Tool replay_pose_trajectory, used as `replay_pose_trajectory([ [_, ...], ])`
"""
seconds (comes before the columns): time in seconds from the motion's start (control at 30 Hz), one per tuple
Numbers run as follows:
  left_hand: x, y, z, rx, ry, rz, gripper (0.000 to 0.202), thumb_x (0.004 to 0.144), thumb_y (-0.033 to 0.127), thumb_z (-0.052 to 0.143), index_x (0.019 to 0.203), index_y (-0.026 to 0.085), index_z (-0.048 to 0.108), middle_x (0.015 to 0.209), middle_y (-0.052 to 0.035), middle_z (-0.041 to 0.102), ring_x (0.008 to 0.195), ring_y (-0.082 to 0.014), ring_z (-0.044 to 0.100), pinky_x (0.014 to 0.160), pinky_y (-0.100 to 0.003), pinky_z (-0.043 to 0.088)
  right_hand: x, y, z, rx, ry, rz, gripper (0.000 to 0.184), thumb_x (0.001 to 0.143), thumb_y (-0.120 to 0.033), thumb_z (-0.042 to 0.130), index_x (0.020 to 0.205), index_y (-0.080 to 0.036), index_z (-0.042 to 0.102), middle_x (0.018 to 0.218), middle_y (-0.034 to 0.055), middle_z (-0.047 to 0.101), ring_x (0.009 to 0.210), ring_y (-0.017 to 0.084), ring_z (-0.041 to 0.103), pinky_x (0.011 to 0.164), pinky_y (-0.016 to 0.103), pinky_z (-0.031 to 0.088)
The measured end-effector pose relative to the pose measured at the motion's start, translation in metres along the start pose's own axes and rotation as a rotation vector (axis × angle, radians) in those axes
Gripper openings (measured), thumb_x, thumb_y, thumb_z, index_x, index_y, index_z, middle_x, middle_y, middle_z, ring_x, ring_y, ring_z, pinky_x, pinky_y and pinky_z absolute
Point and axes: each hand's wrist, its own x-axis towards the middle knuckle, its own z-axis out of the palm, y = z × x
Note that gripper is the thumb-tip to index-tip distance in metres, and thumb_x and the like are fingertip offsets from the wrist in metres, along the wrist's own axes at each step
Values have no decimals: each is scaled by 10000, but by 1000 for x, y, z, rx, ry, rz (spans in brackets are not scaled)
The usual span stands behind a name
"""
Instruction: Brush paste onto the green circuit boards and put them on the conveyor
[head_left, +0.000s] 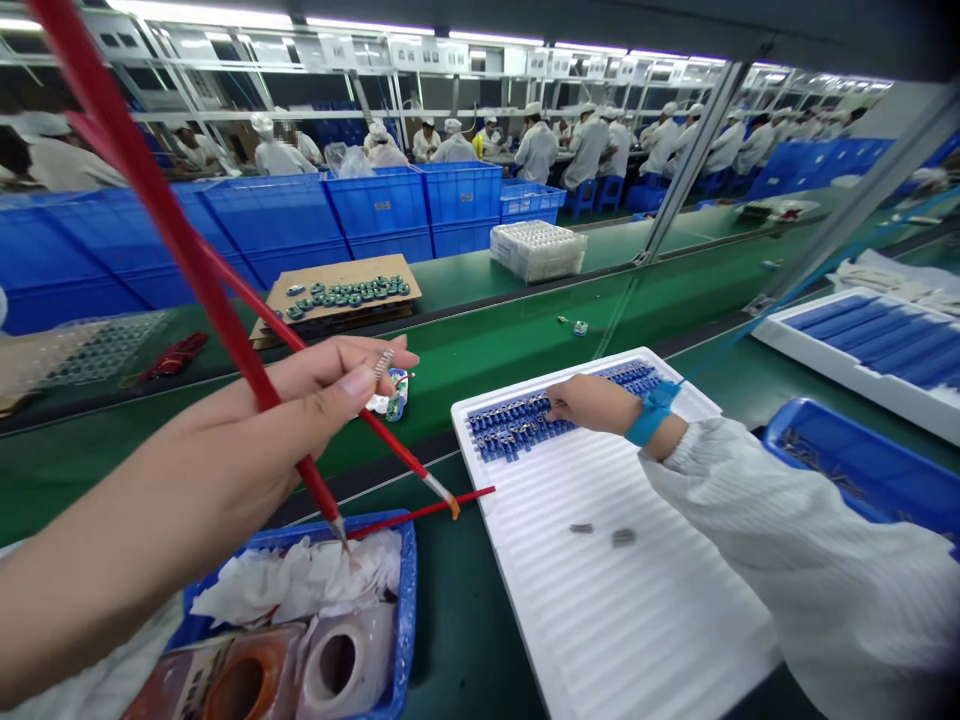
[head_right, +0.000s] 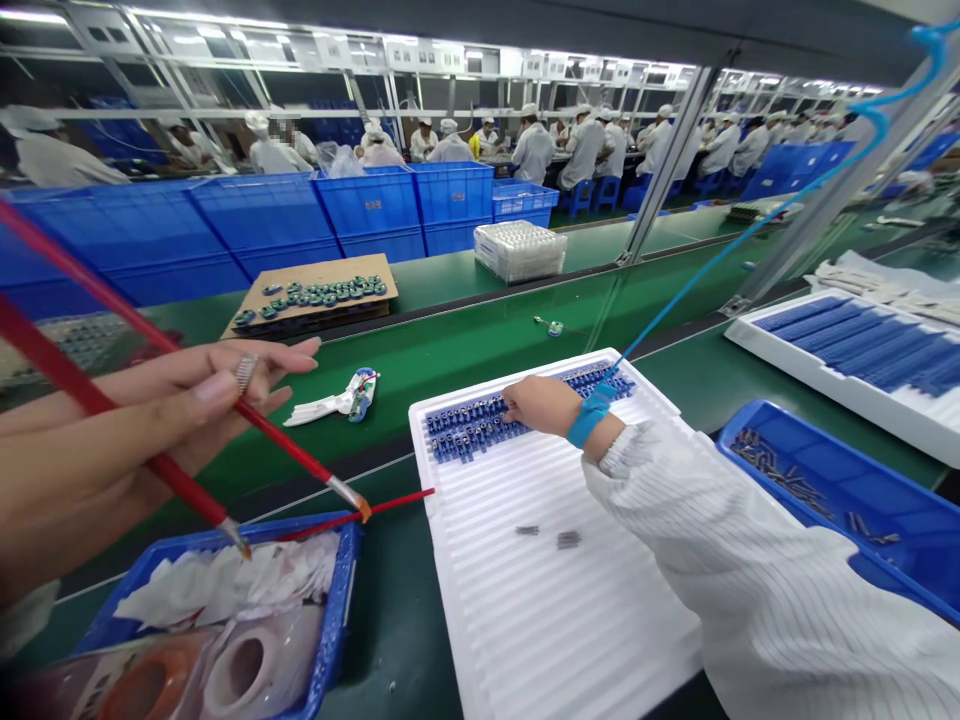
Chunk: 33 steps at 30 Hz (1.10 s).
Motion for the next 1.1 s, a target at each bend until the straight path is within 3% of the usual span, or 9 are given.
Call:
replay_pose_trajectory([
  [0.1,0,1,7,23,-149,38,286,770,489,586,967,293,654,1141,46,599,1167,-204,473,1067,-391,268,-8,9,-10,295,-4,22,249,809,-331,647,729,-133,519,616,15,457,595,127,434,539,219,276],
  [0.27,2,3,17,85,-225,75,330,784,515,542,941,244,646,1154,-2,603,1137,-239,494,1100,-401,213,-26,24,-16,819,-138,33,525,775,-654,458,853,-135,450,584,-38,295,459,74,234,442,218,208],
  [0.4,2,4,22,132,-306,73,280,815,490,503,869,235,609,1218,21,558,1174,-233,458,1108,-372,199,-37,27,-17,1071,-209,21,553,661,-578,627,901,-107,463,717,11,400,487,43,229,457,209,191],
  [0.57,7,0,30,161,-435,129,280,846,460,455,765,203,531,1147,-1,553,1157,-211,445,1044,-321,299,-57,16,-15,1238,-265,11,424,728,-420,698,920,-109,484,777,37,484,487,33,267,469,200,199],
  [0.7,9,-2,42,235,-525,101,330,852,515,424,773,204,503,1174,-9,527,1190,-224,395,991,-330,340,-82,-11,-7,1446,-419,-25,385,839,-453,625,763,-122,443,584,-40,351,461,33,209,447,186,162],
  [0.8,9,-3,54,274,-602,129,321,868,497,401,841,203,527,1147,-21,531,1139,-220,426,960,-331,356,-98,-37,-9,1371,-159,-131,430,917,-510,487,711,-151,372,540,-57,276,466,54,216,446,184,193],
  [0.9,8,-2,65,308,-650,168,296,886,448,373,886,201,537,1055,-29,541,1052,-204,465,933,-342,366,-107,-61,-17,990,208,-255,280,933,-412,491,829,-156,448,594,-43,358,503,72,303,465,183,247],
  [1.0,7,-1,71,304,-694,225,270,893,400,354,832,195,520,966,-25,544,947,-186,491,880,-346,391,-110,-78,-24,671,337,-407,96,938,-255,493,993,-177,488,613,-49,429,533,81,392,487,180,273],
  [1.1,6,-2,74,306,-710,267,286,901,395,339,812,191,519,949,-24,548,916,-180,497,850,-339,408,-111,-86,-25,564,423,-508,46,946,-173,466,920,-174,504,705,-37,526,602,73,473,525,169,311],
])
